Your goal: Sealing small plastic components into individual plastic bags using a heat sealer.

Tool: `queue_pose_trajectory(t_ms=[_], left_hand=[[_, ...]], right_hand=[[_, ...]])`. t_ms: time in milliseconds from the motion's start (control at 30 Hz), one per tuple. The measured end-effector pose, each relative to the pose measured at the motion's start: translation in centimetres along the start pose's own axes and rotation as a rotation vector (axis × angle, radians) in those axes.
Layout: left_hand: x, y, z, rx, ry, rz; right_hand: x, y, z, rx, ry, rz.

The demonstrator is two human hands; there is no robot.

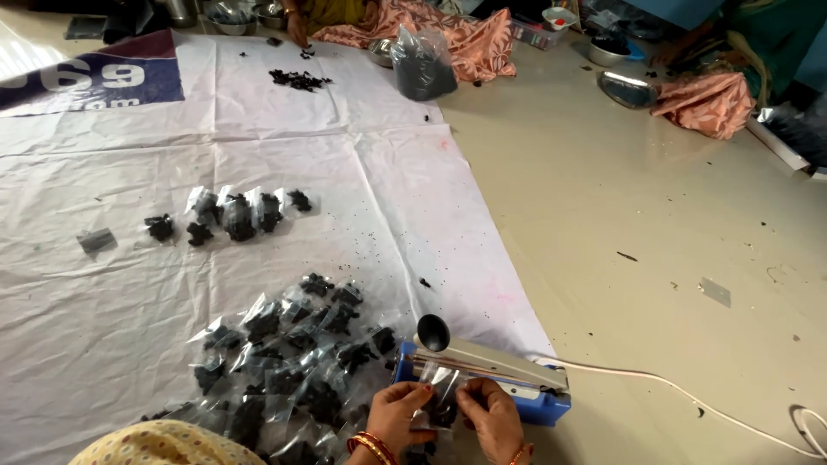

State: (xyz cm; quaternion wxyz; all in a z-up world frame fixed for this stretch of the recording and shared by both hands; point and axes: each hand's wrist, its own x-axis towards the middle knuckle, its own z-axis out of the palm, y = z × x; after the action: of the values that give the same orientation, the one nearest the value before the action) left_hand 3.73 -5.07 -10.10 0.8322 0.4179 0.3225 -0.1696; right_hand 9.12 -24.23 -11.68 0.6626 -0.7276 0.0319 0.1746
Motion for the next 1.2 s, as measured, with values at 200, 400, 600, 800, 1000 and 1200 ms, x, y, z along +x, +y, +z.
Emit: queue_pose_trajectory(t_ms=[200, 400, 600, 800, 1000, 1200], left_hand=[[3.3, -3.5, 0.3, -0.103, 0.093, 0.215], [3.7, -4.2, 1.8, -0.173, 0.142, 0.173], [1.5, -2.3, 2.5, -0.195, 0.144, 0.14], [3.2, -3.3, 2.1, -0.117, 0.132, 0.082], [4.3, -3.9, 2.5, -0.192, 0.135, 0.095], [4.4, -3.9, 2.2, -0.088, 0.128, 0.078]], right_hand=[[1.3, 2.2, 0.8, -0.158, 0.165, -0.133], [1.6, 2.0, 1.5, -0.376, 0.411, -0.3], [1.0, 0.4, 3.4, -0.439, 0.564, -0.285], [0.7, 0.0, 4.2, -0.291, 0.607, -0.265], [-0.4, -0.7, 2.0, -0.904, 0.934, -0.685], [-1.9, -18.8, 7.7, -0.601, 0.298, -0.759]])
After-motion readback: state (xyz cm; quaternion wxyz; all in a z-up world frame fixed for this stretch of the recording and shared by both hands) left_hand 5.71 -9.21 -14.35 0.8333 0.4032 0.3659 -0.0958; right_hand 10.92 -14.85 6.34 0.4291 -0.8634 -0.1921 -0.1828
